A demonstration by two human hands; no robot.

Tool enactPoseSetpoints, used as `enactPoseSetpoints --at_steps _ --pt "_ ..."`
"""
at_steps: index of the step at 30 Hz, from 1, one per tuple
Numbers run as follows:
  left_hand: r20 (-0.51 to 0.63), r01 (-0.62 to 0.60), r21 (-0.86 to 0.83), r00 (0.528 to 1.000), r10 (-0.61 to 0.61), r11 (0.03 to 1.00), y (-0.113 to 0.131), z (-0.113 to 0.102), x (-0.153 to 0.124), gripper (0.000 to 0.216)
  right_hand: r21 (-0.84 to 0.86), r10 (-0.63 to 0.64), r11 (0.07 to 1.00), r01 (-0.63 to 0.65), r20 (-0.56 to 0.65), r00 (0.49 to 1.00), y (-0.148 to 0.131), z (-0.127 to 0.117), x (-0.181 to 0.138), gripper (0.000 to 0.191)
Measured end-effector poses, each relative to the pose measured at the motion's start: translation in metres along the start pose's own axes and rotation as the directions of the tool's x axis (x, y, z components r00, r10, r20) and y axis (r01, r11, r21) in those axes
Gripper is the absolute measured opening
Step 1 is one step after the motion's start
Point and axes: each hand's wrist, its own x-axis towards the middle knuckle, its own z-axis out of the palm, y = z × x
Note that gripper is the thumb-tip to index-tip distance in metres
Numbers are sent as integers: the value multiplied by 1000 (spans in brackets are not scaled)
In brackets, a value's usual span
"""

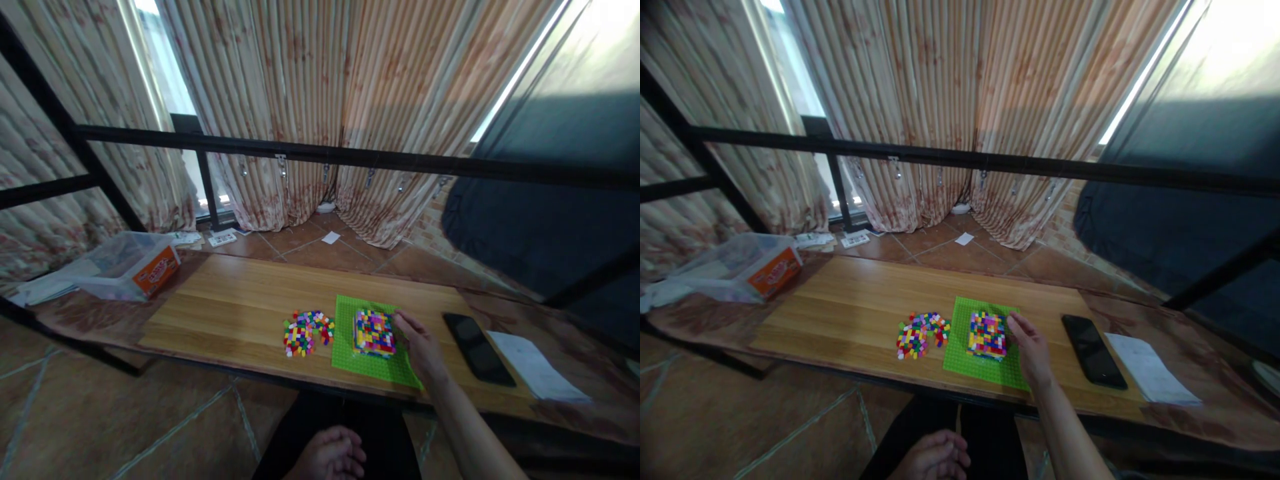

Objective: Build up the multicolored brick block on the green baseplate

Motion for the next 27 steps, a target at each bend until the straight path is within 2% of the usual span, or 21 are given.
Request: enactPoseSetpoints --at_steps 2,4,6,8,10,12,13,14,16,19,21,25,27 --pt "1 -34 -3 999 34 999 2 2 -5 44 -84 -85 994 76 -110 990 -9 0 -10 37" --pt "0 -54 4 999 54 999 7 3 -10 43 -213 -175 967 141 -148 974 -20 6 -27 36" --pt "-38 -98 55 994 101 994 18 1 -16 43 -309 -243 925 221 -34 969 -29 21 -53 34" --pt "-131 -213 195 962 241 957 35 -3 -26 42 -370 -277 870 327 183 943 -33 42 -81 29" --pt "-232 -328 406 866 444 853 59 -8 -38 39 -433 -256 789 435 411 875 -29 64 -104 25" --pt "-301 -372 614 705 642 696 85 -15 -49 30 -467 -237 735 492 503 831 -18 84 -118 25" --pt "-315 -337 707 637 703 622 97 -17 -54 28 -496 -223 706 506 522 823 -11 91 -122 27" --pt "-325 -271 784 588 741 559 108 -20 -57 28 -528 -213 676 514 528 822 -4 97 -123 28" --pt "-302 -141 888 538 787 437 124 -24 -61 32 -594 -210 608 528 520 828 8 105 -121 30" --pt "-250 9 957 529 811 289 135 -25 -56 38 -640 -235 525 561 525 818 18 112 -115 33" --pt "-226 56 971 538 812 233 138 -25 -48 41 -646 -225 504 573 543 809 20 116 -111 33" --pt "-193 46 978 580 791 204 142 -21 -33 44 -666 -179 496 557 549 817 25 125 -108 33" --pt "-188 28 977 586 788 211 143 -18 -29 44 -670 -174 497 551 545 820 29 129 -107 35"
